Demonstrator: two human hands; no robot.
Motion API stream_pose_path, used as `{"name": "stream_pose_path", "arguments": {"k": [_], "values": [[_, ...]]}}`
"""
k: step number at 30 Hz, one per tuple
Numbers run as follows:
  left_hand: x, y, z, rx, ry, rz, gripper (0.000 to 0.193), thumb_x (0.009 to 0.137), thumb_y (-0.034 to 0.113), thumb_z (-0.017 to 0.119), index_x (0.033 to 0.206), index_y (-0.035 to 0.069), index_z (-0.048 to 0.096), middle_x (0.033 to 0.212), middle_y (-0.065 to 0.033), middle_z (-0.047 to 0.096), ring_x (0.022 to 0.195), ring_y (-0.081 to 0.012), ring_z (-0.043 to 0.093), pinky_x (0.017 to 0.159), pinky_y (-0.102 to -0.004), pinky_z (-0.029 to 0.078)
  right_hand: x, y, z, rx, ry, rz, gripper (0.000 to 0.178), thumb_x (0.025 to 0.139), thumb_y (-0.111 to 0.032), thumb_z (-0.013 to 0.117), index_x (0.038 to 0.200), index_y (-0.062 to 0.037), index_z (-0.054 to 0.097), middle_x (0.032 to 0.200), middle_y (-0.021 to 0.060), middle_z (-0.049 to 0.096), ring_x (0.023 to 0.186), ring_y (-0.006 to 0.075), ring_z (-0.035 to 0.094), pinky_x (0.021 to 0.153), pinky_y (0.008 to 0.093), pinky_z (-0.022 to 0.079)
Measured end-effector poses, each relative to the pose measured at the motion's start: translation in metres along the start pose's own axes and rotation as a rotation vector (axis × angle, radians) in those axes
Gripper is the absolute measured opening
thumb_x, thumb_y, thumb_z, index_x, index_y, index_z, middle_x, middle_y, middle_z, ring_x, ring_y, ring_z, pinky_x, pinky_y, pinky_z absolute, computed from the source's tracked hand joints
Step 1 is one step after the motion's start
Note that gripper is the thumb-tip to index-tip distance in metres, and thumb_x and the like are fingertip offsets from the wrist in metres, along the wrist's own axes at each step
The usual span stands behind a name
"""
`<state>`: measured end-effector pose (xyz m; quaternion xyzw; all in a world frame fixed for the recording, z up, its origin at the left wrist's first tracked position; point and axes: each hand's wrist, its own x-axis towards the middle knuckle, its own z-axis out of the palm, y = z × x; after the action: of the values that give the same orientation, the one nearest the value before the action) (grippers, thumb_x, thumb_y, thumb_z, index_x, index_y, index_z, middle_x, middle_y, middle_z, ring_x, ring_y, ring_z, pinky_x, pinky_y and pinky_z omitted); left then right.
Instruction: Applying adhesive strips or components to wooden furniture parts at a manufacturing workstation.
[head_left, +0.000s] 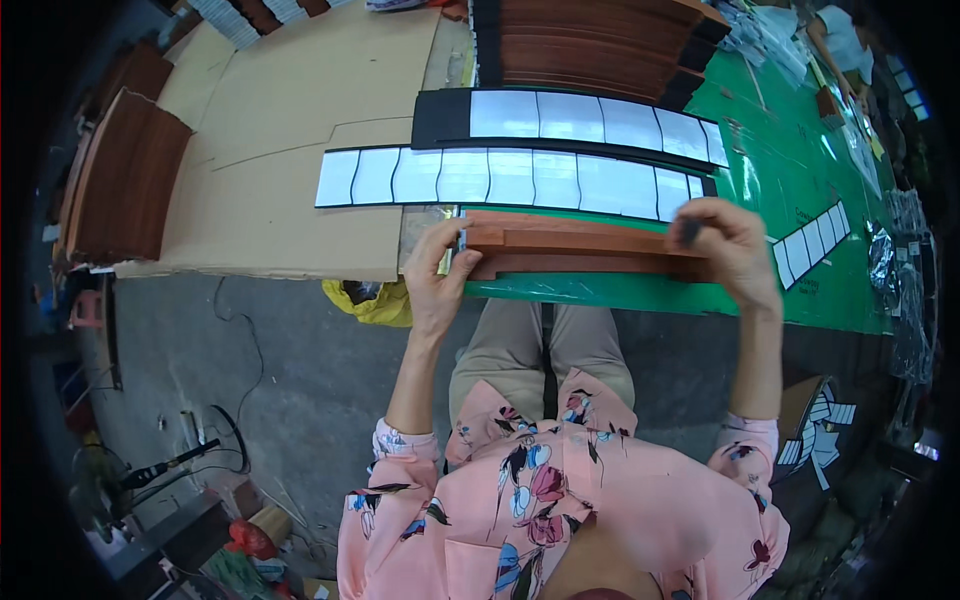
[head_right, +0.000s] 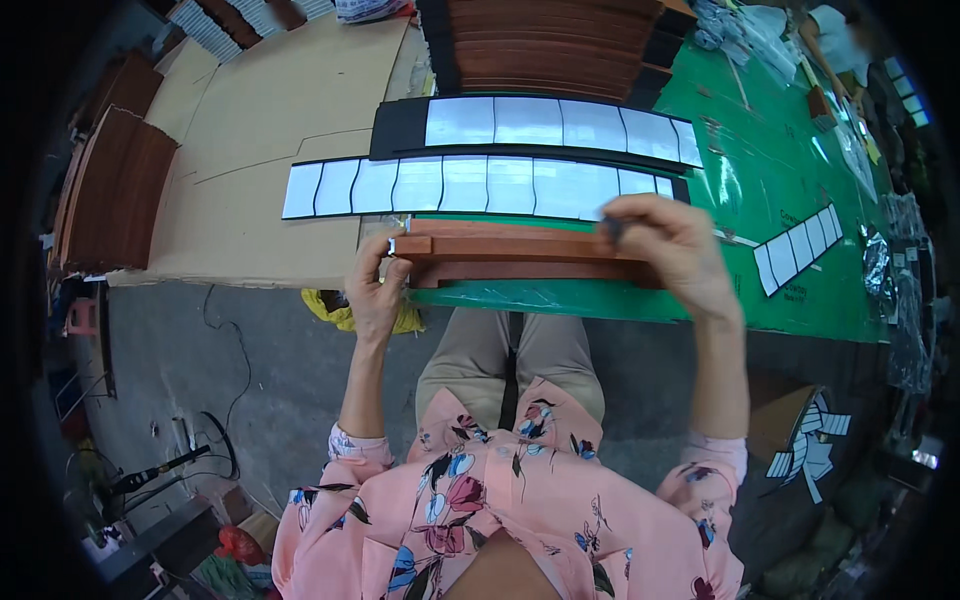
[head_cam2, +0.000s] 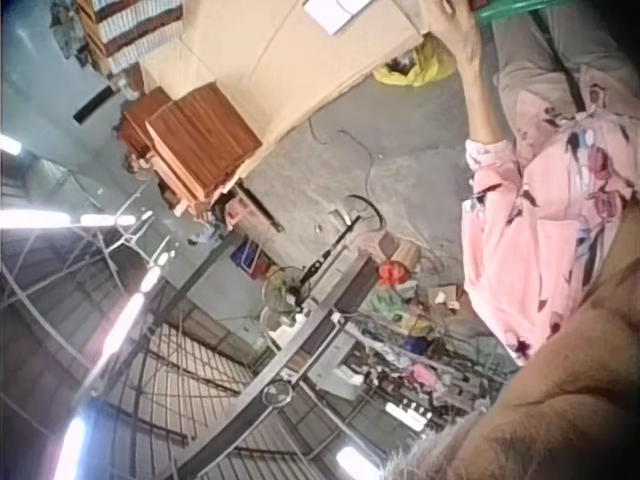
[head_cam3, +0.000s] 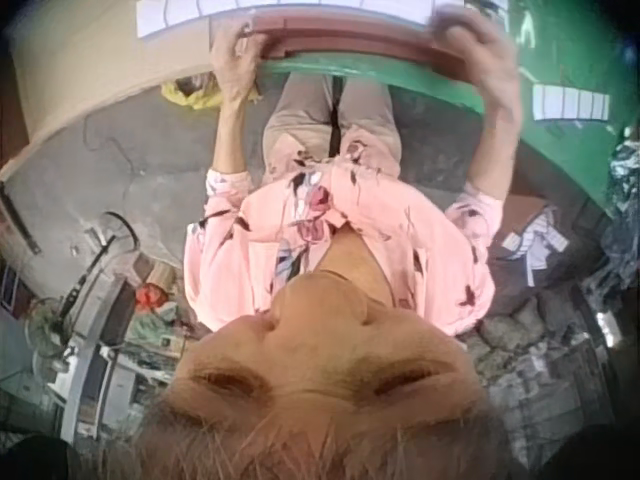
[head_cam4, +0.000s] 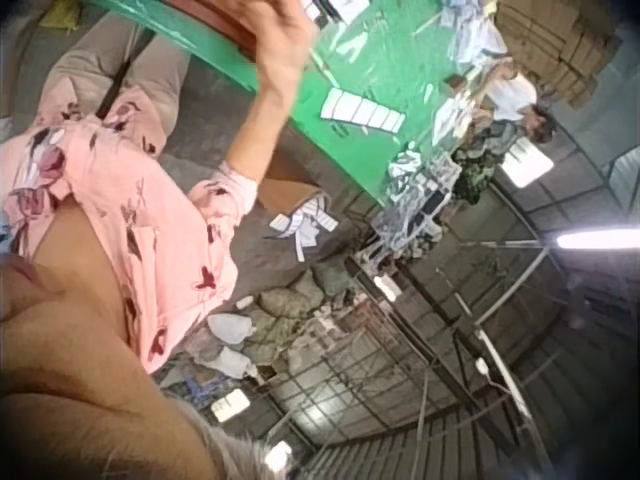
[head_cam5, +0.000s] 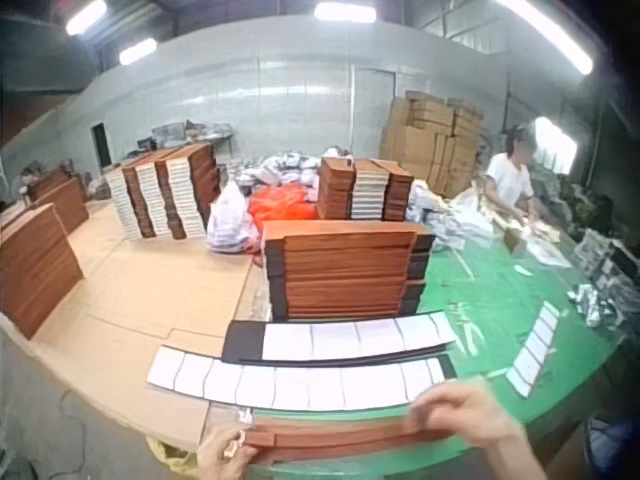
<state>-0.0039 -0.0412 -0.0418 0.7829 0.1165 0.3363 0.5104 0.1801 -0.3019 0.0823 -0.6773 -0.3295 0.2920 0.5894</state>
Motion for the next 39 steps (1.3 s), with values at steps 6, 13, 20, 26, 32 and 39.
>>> {"name": "stream_pose_path", "arguments": {"k": [6,13,20,26,32,39], "values": [[0.012,0.006,-0.004,-0.170,-0.035,0.006,0.031,0.080,0.016,0.068,0.106,0.001,0.060,0.100,-0.0067,0.059,0.092,-0.0161,0.055,0.082,-0.0283,0.042,0.039,0.005,0.107,-0.231,0.028,-0.139,0.020,0.079,-0.001,0.064,0.098,0.0010,0.064,0.088,0.0071,0.064,0.079,0.0132,0.061,0.071,0.0246,0.049],[0.019,0.007,-0.009,-0.280,-0.085,0.023,0.025,0.078,0.010,0.069,0.100,0.001,0.062,0.098,-0.0080,0.061,0.092,-0.0176,0.056,0.082,-0.0290,0.043,0.054,0.008,0.146,-0.569,0.132,-0.414,0.021,0.073,-0.005,0.068,0.092,-0.0022,0.063,0.090,0.0079,0.061,0.079,0.0225,0.061,0.067,0.0311,0.049],[0.023,0.008,-0.013,-0.289,-0.113,0.050,0.026,0.075,0.011,0.071,0.099,0.003,0.063,0.095,-0.0098,0.062,0.086,-0.0209,0.061,0.073,-0.0294,0.047,0.053,0.012,0.152,-0.795,0.163,-0.433,0.019,0.072,-0.008,0.069,0.090,-0.0047,0.064,0.086,0.0066,0.060,0.077,0.0222,0.060,0.065,0.0326,0.049],[0.024,0.003,-0.011,-0.271,-0.113,0.050,0.026,0.074,0.010,0.071,0.098,0.003,0.063,0.094,-0.0101,0.063,0.085,-0.0208,0.061,0.072,-0.0290,0.047,0.054,0.008,0.153,-0.870,0.159,-0.473,0.019,0.071,-0.008,0.070,0.089,-0.0055,0.065,0.085,0.0059,0.060,0.076,0.0213,0.058,0.064,0.0322,0.048],[0.024,0.004,-0.012,-0.284,-0.126,0.029,0.026,0.074,0.010,0.071,0.098,0.003,0.063,0.095,-0.0101,0.063,0.086,-0.0211,0.061,0.072,-0.0291,0.048,0.055,0.007,0.153,-0.902,0.164,-0.481,0.020,0.070,-0.009,0.070,0.089,-0.0059,0.066,0.084,0.0054,0.061,0.077,0.0210,0.058,0.064,0.0317,0.048],[0.022,0.002,-0.014,-0.267,-0.130,0.016,0.027,0.074,0.010,0.071,0.098,0.003,0.063,0.096,-0.0112,0.063,0.088,-0.0218,0.061,0.073,-0.0292,0.048,0.058,0.008,0.156,-0.905,0.149,-0.494,0.020,0.070,-0.009,0.071,0.089,-0.0057,0.066,0.083,0.0053,0.060,0.077,0.0206,0.058,0.065,0.0316,0.048]]}}
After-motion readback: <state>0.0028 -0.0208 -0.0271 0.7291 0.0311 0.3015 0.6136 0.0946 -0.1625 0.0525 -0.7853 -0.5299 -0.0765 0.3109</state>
